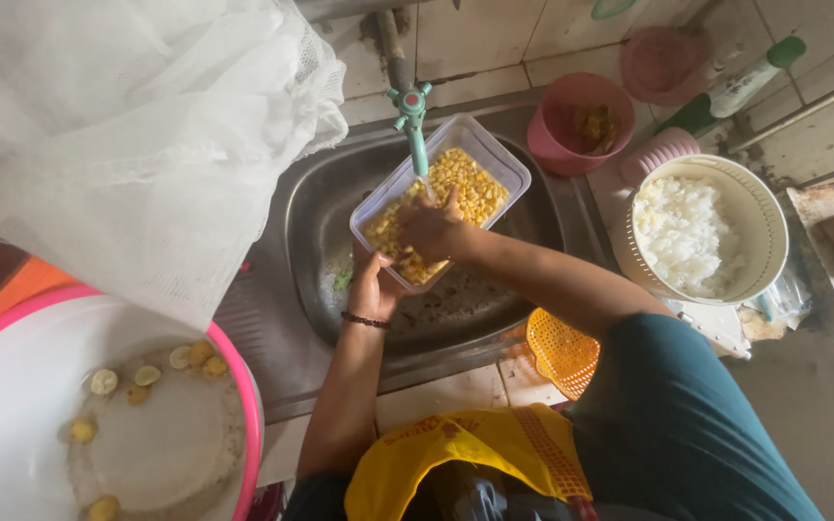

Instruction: Washing corn kernels in a plastic container and a strainer at a kitchen sink.

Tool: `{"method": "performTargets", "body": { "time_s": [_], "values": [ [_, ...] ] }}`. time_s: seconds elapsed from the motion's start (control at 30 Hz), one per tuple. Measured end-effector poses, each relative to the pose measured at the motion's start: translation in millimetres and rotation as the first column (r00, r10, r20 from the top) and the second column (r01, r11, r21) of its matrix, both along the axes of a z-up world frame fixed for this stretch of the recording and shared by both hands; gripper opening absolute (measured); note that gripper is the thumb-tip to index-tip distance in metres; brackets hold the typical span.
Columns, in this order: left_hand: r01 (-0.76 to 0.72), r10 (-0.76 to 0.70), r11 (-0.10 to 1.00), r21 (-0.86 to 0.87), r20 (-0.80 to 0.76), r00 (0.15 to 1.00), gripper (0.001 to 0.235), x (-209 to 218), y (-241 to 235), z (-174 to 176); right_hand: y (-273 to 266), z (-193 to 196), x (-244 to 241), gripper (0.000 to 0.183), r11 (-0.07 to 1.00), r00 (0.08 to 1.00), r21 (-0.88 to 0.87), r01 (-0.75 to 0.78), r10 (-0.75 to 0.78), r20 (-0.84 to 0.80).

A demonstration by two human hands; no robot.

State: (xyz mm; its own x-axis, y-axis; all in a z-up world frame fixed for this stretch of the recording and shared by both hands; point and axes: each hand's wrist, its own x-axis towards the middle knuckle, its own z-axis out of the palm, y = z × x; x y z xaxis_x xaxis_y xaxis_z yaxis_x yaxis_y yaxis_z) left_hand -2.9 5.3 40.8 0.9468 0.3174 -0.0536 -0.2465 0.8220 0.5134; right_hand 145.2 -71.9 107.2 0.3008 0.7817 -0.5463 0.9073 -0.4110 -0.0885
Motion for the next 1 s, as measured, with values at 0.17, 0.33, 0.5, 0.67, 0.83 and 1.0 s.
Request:
{"method": "performTargets", "body": {
  "time_s": [0.17,0.33,0.5,0.67,0.83,1.0],
  "values": [
    [-0.001,0.001,0.999,0.037,0.002,1.000,0.084,0.1,1.4,-2.2,-3.6,-29.5,25.8,0.059,0.962,0.969,0.266,0.055,-0.115,0.219],
    [0.006,-0.006,1.000,-0.008,-0.045,0.999,0.072,4.0,3.8,4.7,-7.0,1.9,-9.3,0.041,1.000,0.994,-0.008,-0.007,0.006,-0.105],
    [0.054,-0.059,0.985,-0.167,-0.026,0.998,0.081,-1.9,24.8,-63.6,-26.5,-15.2,63.0,0.042,0.952,0.997,0.297,-0.074,0.061,0.052],
    [0.009,-0.017,0.998,-0.057,-0.141,0.990,0.076,-31.0,14.9,-42.3,-49.7,-112.4,137.0,0.023,0.931,0.988,0.356,-0.087,0.034,0.151],
    [-0.111,0.101,0.993,-0.042,-0.190,0.977,0.088,-37.4,10.3,-49.2,-17.1,-159.7,103.4,0.025,0.877,0.882,0.344,-0.335,0.163,0.443],
    [0.046,-0.086,0.966,-0.254,-0.151,0.985,0.080,-53.4,24.6,-47.9,-32.7,-36.5,75.2,0.029,0.847,0.996,0.528,-0.067,0.085,-0.009]
  ]
}}
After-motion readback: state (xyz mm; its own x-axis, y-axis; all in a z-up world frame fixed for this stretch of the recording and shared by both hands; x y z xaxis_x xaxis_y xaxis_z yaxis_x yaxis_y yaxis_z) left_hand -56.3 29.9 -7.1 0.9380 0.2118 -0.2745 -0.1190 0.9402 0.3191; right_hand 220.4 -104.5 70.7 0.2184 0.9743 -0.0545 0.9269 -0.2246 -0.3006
